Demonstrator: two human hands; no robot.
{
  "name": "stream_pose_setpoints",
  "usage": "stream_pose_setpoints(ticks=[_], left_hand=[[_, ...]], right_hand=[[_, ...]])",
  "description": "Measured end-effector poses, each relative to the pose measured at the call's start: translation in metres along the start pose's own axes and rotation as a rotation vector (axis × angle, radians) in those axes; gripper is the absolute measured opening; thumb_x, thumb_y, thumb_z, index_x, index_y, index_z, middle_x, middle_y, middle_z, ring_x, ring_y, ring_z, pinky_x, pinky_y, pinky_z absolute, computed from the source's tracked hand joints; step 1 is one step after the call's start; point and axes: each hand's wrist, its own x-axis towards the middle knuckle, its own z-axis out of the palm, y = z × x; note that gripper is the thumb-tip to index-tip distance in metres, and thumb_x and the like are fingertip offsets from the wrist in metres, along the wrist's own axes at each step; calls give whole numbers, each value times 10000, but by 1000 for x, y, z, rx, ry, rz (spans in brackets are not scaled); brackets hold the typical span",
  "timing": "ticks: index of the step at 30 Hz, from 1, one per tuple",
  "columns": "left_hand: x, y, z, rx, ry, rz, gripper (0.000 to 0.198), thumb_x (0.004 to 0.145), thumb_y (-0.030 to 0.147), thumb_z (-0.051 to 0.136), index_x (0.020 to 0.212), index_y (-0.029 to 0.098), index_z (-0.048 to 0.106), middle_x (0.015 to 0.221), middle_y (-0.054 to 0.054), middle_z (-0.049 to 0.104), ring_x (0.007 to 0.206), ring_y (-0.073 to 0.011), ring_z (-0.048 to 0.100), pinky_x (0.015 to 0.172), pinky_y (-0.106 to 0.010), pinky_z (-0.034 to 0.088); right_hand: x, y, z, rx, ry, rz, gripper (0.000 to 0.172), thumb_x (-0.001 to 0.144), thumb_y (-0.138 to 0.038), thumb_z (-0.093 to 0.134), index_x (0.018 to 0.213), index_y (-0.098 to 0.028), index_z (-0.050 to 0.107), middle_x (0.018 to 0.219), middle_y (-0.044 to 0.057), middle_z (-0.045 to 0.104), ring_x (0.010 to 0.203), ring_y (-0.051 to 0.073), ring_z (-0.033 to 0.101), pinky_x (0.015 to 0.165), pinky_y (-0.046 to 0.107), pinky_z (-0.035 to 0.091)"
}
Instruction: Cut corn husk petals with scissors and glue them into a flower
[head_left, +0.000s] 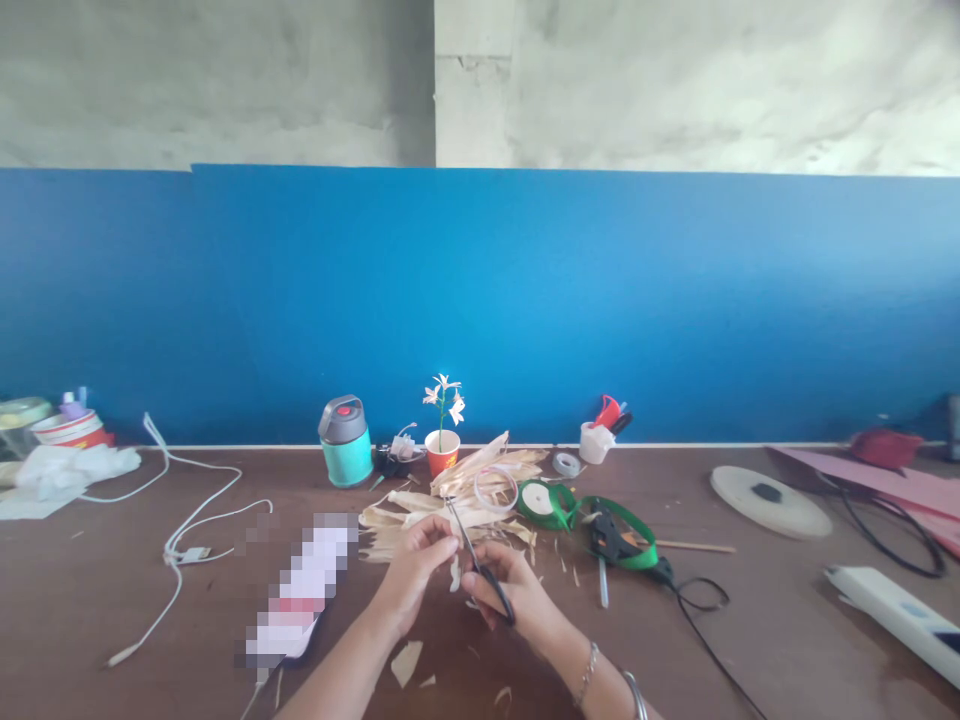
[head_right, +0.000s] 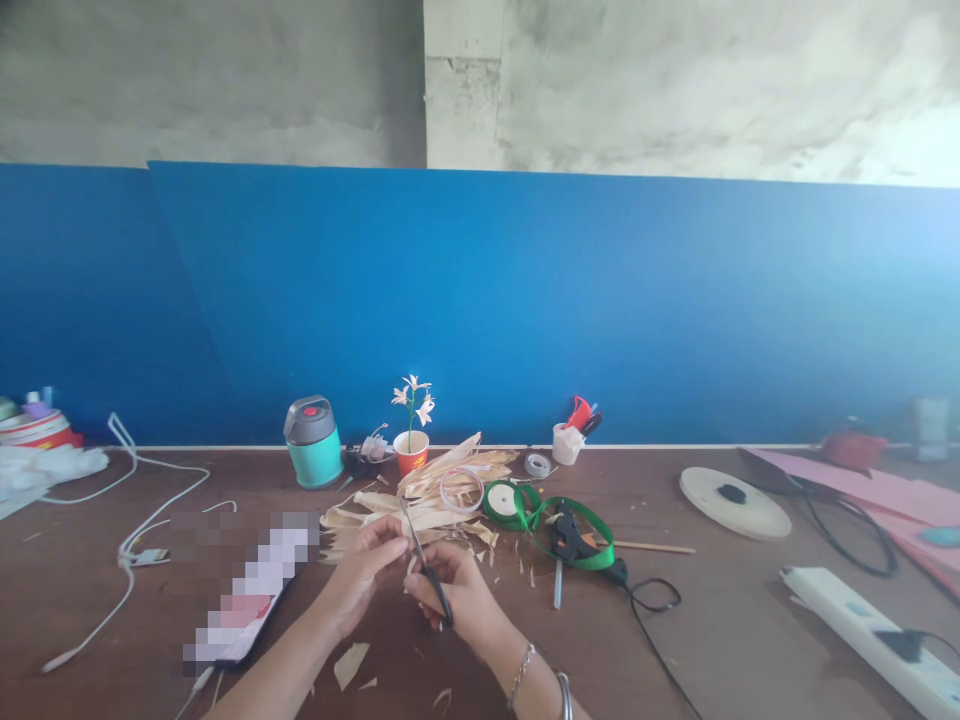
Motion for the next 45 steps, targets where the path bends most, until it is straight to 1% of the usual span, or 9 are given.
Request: stream_pose_setpoints(ticks=[5, 9, 16, 24, 28, 33, 41, 45], left_hand=[[-1, 2, 1, 0, 37, 13, 234, 613, 318, 721, 654, 171, 544, 586, 33, 574, 529, -102, 525, 546, -215, 363], [-4, 7, 5, -12, 40, 12, 239, 655, 326, 699, 605, 169, 527, 551, 41, 544, 518, -88, 490, 547, -210, 357], [-7, 10, 7, -16, 56, 23, 229, 649, 310, 703, 583, 167, 536, 566, 36, 549, 536, -84, 444, 565, -209, 361], [-3, 6, 2, -7, 22, 19, 228, 673, 301, 690, 589, 169, 524, 577, 36, 538, 557, -90, 454, 595, -220, 367], [-5, 9, 4, -1, 34, 9, 241, 658, 310, 697, 580, 169, 518, 575, 33, 532, 544, -87, 439, 566, -211, 345], [-7, 13, 6, -22, 46, 3, 225, 653, 293, 706, 585, 166, 533, 575, 32, 540, 547, -83, 434, 570, -204, 346], [-4, 12, 2, -22, 19, -3, 219, 655, 287, 709, 604, 161, 538, 572, 38, 557, 536, -77, 431, 554, -191, 328], [-4, 12, 2, -16, 15, 9, 218, 653, 280, 707, 596, 158, 535, 571, 34, 558, 536, -79, 432, 554, -193, 325]], right_hand=[[1, 1, 0, -11, 1, 17, 482, 554, -546, 769, 741, -172, 530, 461, -83, 466, 362, 47, 371, 340, 166, 306], [0, 0, 0, -3, -9, 6, 482, 555, -544, 770, 749, -172, 534, 470, -80, 469, 372, 52, 385, 343, 168, 325], [0, 3, 0, -13, -14, -15, 478, 572, -550, 757, 751, -166, 537, 447, -88, 456, 355, 44, 355, 327, 162, 300], [-2, -4, 4, -64, 23, 17, 447, 582, -529, 753, 728, -174, 525, 407, -103, 429, 334, 37, 331, 322, 159, 252], [-3, -6, 5, -83, 21, 29, 426, 598, -513, 744, 722, -171, 524, 411, -104, 429, 334, 34, 334, 326, 158, 243], [-2, -5, 4, -87, 17, 34, 417, 604, -500, 741, 724, -167, 520, 410, -103, 438, 326, 33, 334, 323, 158, 225], [-4, -10, 4, -102, 18, 50, 366, 627, -453, 732, 708, -166, 521, 402, -106, 434, 327, 30, 321, 327, 157, 243], [-4, -9, 4, -103, 19, 52, 349, 637, -439, 727, 704, -171, 513, 397, -112, 426, 318, 28, 314, 318, 156, 230]])
